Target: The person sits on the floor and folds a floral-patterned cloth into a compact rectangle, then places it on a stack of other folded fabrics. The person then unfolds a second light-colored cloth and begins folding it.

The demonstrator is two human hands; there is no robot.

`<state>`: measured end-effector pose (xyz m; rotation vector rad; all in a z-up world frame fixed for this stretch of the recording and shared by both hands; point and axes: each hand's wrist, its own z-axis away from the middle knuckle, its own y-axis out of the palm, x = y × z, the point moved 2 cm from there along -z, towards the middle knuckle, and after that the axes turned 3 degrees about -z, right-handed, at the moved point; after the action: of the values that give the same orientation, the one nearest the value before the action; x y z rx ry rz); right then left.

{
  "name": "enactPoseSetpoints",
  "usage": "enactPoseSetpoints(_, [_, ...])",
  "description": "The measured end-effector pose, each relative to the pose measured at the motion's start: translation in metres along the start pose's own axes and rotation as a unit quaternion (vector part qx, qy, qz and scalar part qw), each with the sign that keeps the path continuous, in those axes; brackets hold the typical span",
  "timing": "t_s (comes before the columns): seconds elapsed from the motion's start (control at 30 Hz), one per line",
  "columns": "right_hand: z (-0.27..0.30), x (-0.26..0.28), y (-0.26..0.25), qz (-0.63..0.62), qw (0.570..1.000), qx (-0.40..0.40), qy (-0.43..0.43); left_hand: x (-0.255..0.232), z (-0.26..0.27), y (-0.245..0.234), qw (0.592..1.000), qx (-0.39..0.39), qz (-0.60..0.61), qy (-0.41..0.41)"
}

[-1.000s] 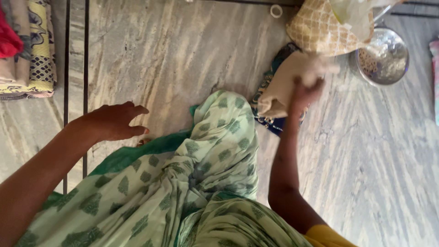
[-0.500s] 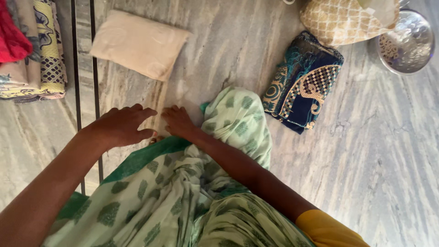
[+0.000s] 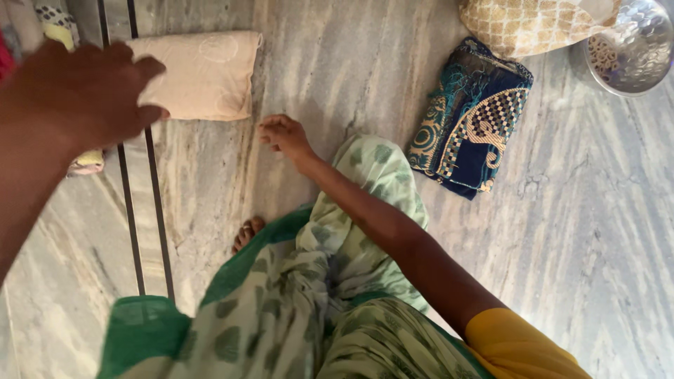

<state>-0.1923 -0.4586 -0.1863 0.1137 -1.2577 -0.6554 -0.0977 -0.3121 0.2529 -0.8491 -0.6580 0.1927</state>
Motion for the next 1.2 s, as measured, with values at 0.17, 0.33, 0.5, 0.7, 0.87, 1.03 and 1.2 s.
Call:
enactPoseSetpoints(0.17, [-0.065, -0.001, -0.013, -0.115, 0.988, -0.009, 0.099, 0.034, -0.072, 0.03, 0.993, -0.073, 0.077, 0.06])
enactPoseSetpoints(0.33, [-0.111, -0.004, -0.036, -0.277, 0.945, 0.109, 0.132, 0.001, -0.14, 0.115, 0.988, -0.035, 0.142, 0.059])
enactPoseSetpoints(0.5, [-0.134, -0.002, -0.034, -0.166, 0.968, 0.045, 0.181, -0.015, -0.141, 0.226, 0.98, 0.13, 0.14, 0.055])
enactPoseSetpoints(0.7, [-0.131, 0.02, -0.02, -0.096, 0.98, 0.031, 0.171, 0.013, -0.108, 0.299, 0.986, 0.118, 0.114, 0.014])
enactPoseSetpoints(0.87, [-0.111, 0.034, 0.02, 0.121, 0.99, -0.05, -0.052, 0.032, -0.087, 0.316, 0.976, 0.186, 0.114, -0.028])
enactPoseSetpoints(1.03, [-0.065, 0.05, 0.067, 0.56, 0.725, -0.031, -0.4, 0.024, -0.071, 0.323, 0.976, 0.17, 0.138, -0.015])
enactPoseSetpoints(1.2, [-0.077, 0.043, 0.086, 0.629, 0.627, 0.053, -0.456, 0.012, -0.057, 0.334, 0.972, 0.178, 0.152, 0.0])
